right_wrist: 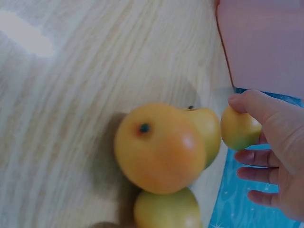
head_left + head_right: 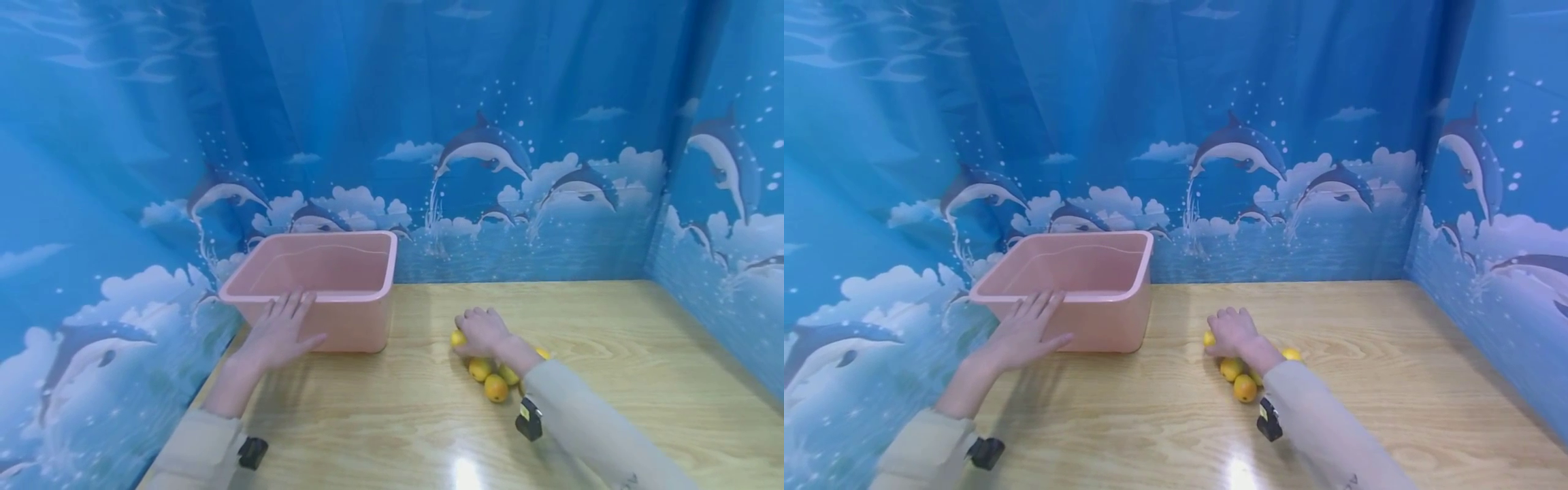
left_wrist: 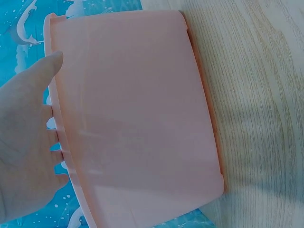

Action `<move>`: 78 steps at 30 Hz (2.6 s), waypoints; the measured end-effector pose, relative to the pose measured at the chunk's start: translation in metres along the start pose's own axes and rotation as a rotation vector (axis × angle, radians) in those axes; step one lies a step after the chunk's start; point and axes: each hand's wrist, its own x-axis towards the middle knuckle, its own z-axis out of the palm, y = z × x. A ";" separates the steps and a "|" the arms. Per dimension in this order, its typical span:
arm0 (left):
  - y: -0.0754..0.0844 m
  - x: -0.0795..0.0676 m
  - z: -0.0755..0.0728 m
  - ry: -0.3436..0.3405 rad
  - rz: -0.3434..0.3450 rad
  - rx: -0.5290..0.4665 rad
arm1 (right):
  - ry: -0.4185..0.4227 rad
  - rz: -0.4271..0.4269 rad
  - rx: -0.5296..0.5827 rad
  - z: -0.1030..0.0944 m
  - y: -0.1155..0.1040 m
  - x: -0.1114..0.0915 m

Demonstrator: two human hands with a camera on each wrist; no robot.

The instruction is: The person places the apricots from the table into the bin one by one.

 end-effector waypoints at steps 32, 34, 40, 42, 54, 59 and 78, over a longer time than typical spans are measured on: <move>0.000 0.000 0.002 0.006 0.019 0.015 | 0.172 -0.100 0.019 -0.091 -0.017 0.031; 0.000 0.000 0.002 0.006 0.017 0.011 | 0.178 -0.098 0.030 -0.098 -0.020 0.034; -0.001 0.000 0.002 0.010 0.024 0.007 | 0.173 -0.092 0.069 -0.115 -0.029 0.045; -0.001 -0.001 0.002 0.014 0.026 0.005 | 0.177 -0.096 0.083 -0.120 -0.033 0.049; 0.000 0.002 0.002 0.013 0.017 -0.004 | 0.189 -0.124 0.148 -0.135 -0.061 0.071; 0.001 0.001 0.001 0.008 0.010 -0.004 | 0.209 -0.141 0.128 -0.131 -0.077 0.079; 0.002 -0.001 0.001 0.014 0.008 0.004 | 0.160 -0.129 0.019 -0.127 -0.113 0.095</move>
